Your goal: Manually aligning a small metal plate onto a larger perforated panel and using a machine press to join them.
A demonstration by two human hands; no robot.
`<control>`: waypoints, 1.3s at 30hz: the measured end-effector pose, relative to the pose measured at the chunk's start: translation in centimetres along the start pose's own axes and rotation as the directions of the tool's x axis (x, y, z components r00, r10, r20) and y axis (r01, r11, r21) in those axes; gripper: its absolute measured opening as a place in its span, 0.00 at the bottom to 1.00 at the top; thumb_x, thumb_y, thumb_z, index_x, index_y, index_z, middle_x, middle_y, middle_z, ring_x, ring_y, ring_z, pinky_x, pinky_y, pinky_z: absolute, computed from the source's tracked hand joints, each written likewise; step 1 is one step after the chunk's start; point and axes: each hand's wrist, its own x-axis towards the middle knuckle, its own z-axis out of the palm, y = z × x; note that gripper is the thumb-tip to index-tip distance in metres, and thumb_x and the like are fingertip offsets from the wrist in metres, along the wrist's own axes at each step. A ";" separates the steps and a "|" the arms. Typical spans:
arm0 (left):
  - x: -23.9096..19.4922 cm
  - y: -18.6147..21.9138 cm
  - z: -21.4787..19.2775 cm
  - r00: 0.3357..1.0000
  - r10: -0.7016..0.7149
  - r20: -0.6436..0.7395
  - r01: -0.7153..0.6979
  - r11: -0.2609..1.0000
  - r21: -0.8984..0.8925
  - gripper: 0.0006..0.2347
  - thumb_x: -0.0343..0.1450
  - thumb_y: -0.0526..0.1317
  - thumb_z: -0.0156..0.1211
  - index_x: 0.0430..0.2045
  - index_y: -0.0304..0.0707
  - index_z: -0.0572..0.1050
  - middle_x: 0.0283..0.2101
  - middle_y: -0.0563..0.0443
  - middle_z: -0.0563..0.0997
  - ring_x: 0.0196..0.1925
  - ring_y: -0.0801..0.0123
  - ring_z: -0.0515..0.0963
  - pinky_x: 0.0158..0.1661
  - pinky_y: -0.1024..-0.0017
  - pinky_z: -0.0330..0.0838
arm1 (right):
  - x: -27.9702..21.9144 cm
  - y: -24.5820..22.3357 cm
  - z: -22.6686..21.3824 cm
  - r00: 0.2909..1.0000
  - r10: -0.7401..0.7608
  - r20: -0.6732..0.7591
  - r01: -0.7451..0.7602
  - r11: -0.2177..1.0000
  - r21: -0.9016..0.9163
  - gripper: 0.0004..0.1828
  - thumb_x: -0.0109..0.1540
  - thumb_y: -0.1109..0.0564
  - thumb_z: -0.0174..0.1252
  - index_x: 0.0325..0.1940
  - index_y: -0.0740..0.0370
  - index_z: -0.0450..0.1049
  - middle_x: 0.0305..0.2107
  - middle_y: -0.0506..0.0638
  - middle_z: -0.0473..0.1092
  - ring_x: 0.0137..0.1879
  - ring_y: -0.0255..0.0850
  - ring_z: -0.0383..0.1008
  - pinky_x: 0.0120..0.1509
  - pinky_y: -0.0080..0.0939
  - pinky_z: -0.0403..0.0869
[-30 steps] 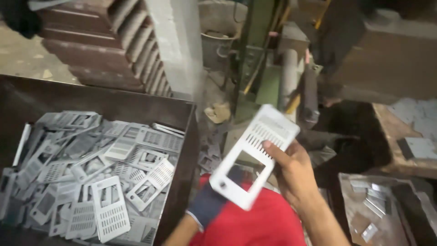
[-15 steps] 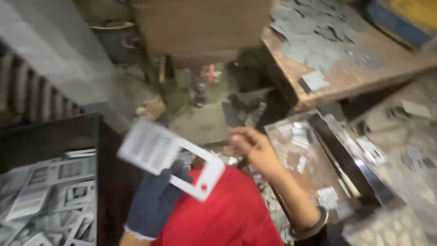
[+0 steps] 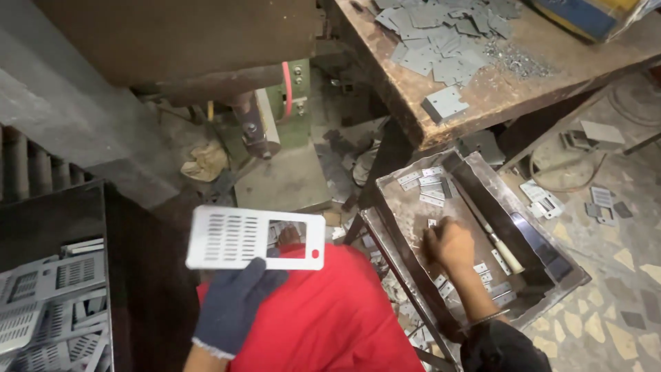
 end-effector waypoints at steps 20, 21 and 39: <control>1.2 -1.4 2.2 0.868 0.353 0.348 -0.448 0.860 0.245 0.09 0.75 0.29 0.53 0.46 0.21 0.76 0.49 0.43 0.80 0.51 0.60 0.83 0.55 0.65 0.79 | -8.0 -14.9 -8.7 0.890 -0.398 0.224 -0.162 0.184 0.970 0.22 0.64 0.66 0.57 0.62 0.60 0.66 0.38 0.52 0.72 0.44 0.40 0.76 0.43 0.37 0.77; 0.8 -1.0 2.8 0.869 0.358 0.342 -0.451 0.858 0.246 0.09 0.75 0.29 0.53 0.46 0.21 0.76 0.49 0.43 0.80 0.51 0.60 0.83 0.55 0.65 0.79 | -8.0 -15.3 -8.5 0.886 -0.405 0.226 -0.163 0.184 0.969 0.22 0.64 0.66 0.57 0.62 0.60 0.66 0.38 0.52 0.72 0.44 0.40 0.76 0.43 0.37 0.77; -1.0 0.8 4.7 0.955 0.130 0.268 -0.085 0.982 -0.171 0.10 0.71 0.30 0.56 0.44 0.23 0.75 0.48 0.38 0.80 0.49 0.55 0.82 0.53 0.58 0.80 | -13.1 -24.1 -14.4 0.760 -0.626 0.174 0.496 0.732 0.468 0.19 0.63 0.61 0.56 0.59 0.58 0.72 0.30 0.53 0.80 0.35 0.42 0.84 0.42 0.43 0.80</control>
